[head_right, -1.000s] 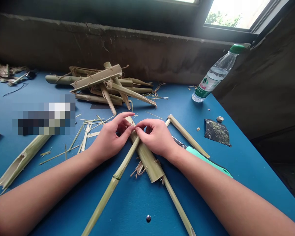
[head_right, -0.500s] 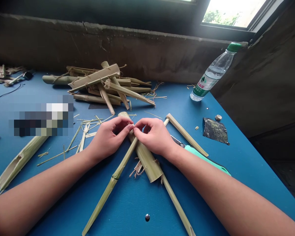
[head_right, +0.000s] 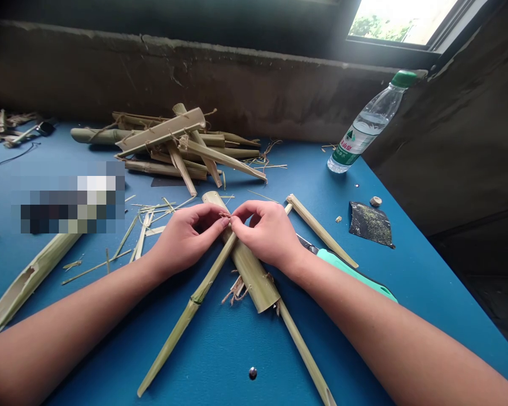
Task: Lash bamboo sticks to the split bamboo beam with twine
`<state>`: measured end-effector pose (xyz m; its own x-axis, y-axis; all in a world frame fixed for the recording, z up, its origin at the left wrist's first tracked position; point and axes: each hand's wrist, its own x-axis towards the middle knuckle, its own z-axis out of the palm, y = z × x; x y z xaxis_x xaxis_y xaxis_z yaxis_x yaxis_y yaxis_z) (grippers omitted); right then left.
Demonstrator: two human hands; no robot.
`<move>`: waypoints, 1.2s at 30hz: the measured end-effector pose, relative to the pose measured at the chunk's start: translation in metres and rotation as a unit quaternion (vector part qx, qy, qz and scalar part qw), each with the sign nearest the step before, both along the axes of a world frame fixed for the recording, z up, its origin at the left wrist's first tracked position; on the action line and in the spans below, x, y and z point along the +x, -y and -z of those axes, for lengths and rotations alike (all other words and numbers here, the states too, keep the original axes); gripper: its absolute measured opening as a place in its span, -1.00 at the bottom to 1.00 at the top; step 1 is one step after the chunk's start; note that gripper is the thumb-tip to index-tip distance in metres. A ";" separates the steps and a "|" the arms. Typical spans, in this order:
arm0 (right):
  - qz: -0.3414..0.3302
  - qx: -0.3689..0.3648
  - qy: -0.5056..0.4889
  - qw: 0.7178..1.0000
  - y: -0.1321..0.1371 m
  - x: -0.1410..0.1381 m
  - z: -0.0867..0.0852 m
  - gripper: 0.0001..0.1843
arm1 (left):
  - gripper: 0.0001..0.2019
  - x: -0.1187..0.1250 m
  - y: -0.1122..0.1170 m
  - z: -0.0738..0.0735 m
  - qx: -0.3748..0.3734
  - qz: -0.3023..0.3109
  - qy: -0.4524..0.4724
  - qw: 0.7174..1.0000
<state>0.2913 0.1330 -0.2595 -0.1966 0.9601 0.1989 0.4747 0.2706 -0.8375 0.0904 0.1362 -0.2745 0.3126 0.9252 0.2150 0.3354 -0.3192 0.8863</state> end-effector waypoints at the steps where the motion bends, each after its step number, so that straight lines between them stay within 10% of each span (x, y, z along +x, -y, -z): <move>1: 0.001 0.002 0.003 1.000 0.000 0.000 0.000 -0.87 | -0.84 0.000 0.000 0.000 0.003 -0.001 0.000 1.000; 31: 0.023 0.080 0.020 0.996 0.006 -0.002 -0.004 -0.86 | -0.86 0.002 0.005 -0.003 0.101 0.004 -0.065 0.993; 36: 0.010 0.007 -0.056 0.998 0.003 -0.003 -0.007 -0.80 | -0.82 0.003 0.004 -0.004 0.085 0.021 -0.047 0.995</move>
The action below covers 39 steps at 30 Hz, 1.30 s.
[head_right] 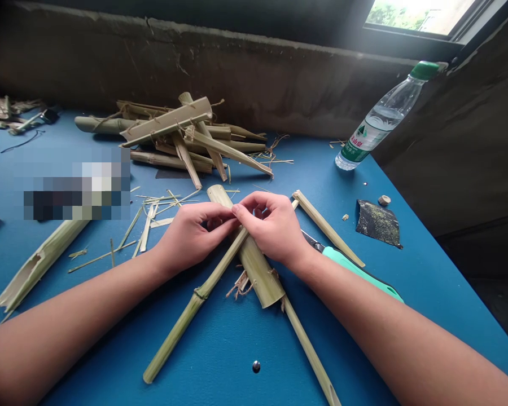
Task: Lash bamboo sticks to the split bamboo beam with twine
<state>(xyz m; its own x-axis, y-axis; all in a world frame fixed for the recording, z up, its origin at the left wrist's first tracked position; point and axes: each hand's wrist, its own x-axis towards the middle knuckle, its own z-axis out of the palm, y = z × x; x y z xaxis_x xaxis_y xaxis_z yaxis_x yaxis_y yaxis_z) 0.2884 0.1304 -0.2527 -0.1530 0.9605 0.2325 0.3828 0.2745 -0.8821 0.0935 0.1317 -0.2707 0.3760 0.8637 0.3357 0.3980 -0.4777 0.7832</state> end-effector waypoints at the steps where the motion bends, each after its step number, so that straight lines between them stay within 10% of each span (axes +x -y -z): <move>1: -0.001 -0.014 -0.020 1.000 -0.001 0.000 -0.001 -0.78 | -0.82 0.000 0.000 0.000 -0.003 0.003 0.002 1.000; 13: 0.057 0.055 0.050 0.996 -0.002 0.002 -0.002 -0.86 | -0.83 0.001 0.000 0.003 -0.058 -0.013 0.029 0.998; 18: -0.046 0.250 0.221 0.942 0.005 0.009 -0.011 -0.85 | -0.82 0.000 -0.001 0.002 -0.057 -0.010 0.033 0.998; 27: -0.078 0.278 0.402 0.869 0.013 0.009 -0.024 -0.76 | -0.83 -0.001 -0.002 0.003 -0.056 -0.015 0.028 0.998; 39: -0.017 0.128 0.298 0.946 0.007 0.007 -0.020 -0.81 | -0.83 0.001 -0.001 0.001 -0.042 -0.009 0.015 0.999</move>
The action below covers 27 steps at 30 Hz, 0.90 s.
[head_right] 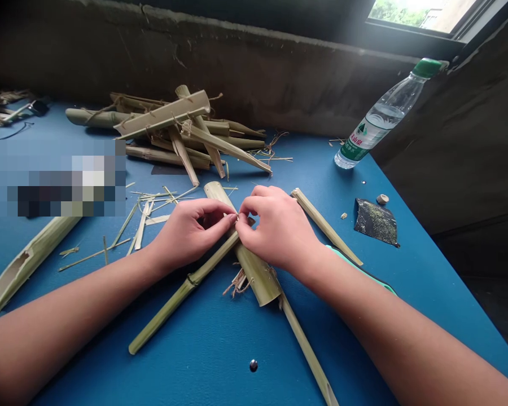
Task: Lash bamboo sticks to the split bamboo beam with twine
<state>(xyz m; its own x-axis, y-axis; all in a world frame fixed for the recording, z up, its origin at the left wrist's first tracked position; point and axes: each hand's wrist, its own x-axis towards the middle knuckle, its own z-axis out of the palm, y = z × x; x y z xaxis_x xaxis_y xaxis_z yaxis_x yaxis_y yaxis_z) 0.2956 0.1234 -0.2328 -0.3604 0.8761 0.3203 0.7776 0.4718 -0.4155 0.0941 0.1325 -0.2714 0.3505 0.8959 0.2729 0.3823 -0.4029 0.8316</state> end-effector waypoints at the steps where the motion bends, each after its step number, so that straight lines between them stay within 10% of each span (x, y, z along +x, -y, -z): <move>1: -0.007 -0.024 -0.022 0.999 -0.001 0.000 0.000 -0.82 | -0.83 0.000 0.000 0.000 0.000 0.001 -0.001 1.000; 13: 0.000 -0.249 -0.160 0.955 -0.013 0.003 0.003 -0.86 | -0.80 -0.001 0.000 0.000 -0.011 0.014 0.001 1.000; 27: -0.003 -0.104 -0.195 0.975 -0.011 0.002 0.007 -0.92 | -0.79 -0.002 -0.001 0.000 -0.014 0.012 0.001 1.000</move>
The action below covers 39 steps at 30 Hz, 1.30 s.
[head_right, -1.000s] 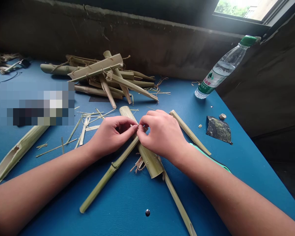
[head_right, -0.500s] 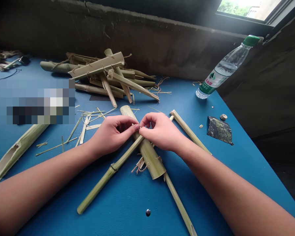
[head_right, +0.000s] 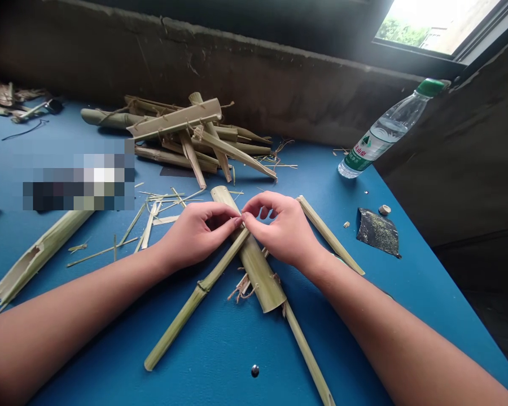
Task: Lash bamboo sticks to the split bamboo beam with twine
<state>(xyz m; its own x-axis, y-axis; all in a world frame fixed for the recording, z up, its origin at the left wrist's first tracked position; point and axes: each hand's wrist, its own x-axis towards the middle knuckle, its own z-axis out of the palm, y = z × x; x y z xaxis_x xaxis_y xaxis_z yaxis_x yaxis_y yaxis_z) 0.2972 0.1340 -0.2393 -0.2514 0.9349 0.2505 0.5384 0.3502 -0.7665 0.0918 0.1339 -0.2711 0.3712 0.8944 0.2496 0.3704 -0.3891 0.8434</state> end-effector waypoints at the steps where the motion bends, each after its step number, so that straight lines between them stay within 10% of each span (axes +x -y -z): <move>1: 0.005 -0.008 0.000 1.000 0.000 0.000 0.000 -0.93 | -0.79 0.000 0.000 0.000 -0.001 0.000 -0.001 1.000; 39: -0.015 0.004 -0.024 1.000 -0.001 -0.001 0.012 -0.91 | -0.90 0.000 0.002 -0.004 0.072 -0.016 0.023 0.997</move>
<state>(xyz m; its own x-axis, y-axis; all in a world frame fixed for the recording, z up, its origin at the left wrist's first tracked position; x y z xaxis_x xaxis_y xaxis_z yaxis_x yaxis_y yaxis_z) 0.2961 0.1354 -0.2514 -0.2674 0.9249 0.2704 0.4892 0.3720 -0.7888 0.0917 0.1317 -0.2672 0.3277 0.8597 0.3919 0.3477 -0.4954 0.7960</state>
